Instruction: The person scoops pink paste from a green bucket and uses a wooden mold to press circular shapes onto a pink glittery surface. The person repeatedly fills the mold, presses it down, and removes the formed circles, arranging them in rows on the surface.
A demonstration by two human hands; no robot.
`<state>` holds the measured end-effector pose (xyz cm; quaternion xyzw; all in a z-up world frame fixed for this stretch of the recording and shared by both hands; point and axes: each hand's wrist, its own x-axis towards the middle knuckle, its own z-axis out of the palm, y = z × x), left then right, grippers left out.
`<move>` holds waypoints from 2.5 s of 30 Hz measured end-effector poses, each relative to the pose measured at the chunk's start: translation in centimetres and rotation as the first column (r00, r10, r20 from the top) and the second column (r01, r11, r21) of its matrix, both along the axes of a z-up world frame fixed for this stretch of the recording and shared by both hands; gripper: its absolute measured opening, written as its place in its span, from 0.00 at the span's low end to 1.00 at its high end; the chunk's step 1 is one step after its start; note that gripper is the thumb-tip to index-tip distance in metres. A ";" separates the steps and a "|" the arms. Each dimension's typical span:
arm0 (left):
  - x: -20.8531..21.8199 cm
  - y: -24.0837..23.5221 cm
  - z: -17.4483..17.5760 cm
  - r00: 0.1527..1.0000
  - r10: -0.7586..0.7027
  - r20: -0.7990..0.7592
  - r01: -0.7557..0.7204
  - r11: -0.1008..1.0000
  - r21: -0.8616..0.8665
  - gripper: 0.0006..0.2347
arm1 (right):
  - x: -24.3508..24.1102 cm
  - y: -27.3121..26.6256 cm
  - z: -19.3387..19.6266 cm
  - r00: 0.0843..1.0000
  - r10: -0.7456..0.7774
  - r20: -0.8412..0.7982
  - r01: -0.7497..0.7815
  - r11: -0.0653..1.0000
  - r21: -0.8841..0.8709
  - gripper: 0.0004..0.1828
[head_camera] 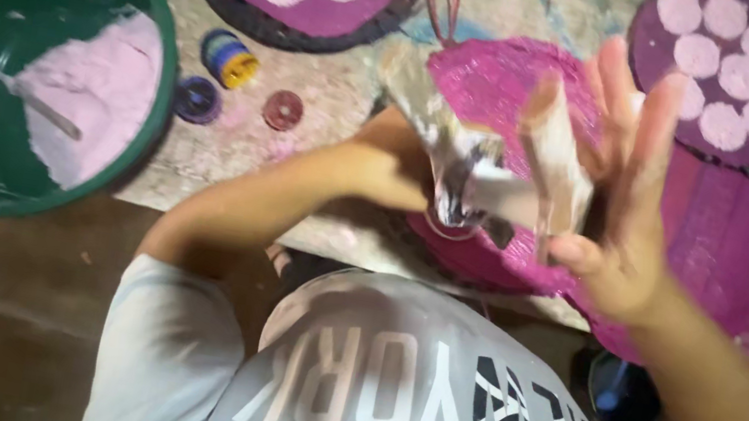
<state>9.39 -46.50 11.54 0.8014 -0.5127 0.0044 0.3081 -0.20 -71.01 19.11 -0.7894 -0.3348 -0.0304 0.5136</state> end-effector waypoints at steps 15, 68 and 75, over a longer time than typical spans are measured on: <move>-2.1 -3.4 -13.7 0.795 0.534 -0.290 -0.434 0.833 0.344 0.14 | -3.8 -11.5 -6.1 0.691 0.022 -0.722 0.269 0.920 0.286 0.51; 10.0 -6.1 -14.7 0.131 -0.985 0.109 -0.514 -0.161 -0.843 0.09 | 2.9 -2.2 -7.8 0.532 -0.523 -0.666 0.045 0.803 -0.594 0.42; 7.8 -4.7 -15.5 0.183 -0.983 -0.006 -0.596 -0.106 -0.796 0.10 | 2.0 -1.9 -8.6 0.369 -0.458 -0.808 0.005 0.871 -0.491 0.44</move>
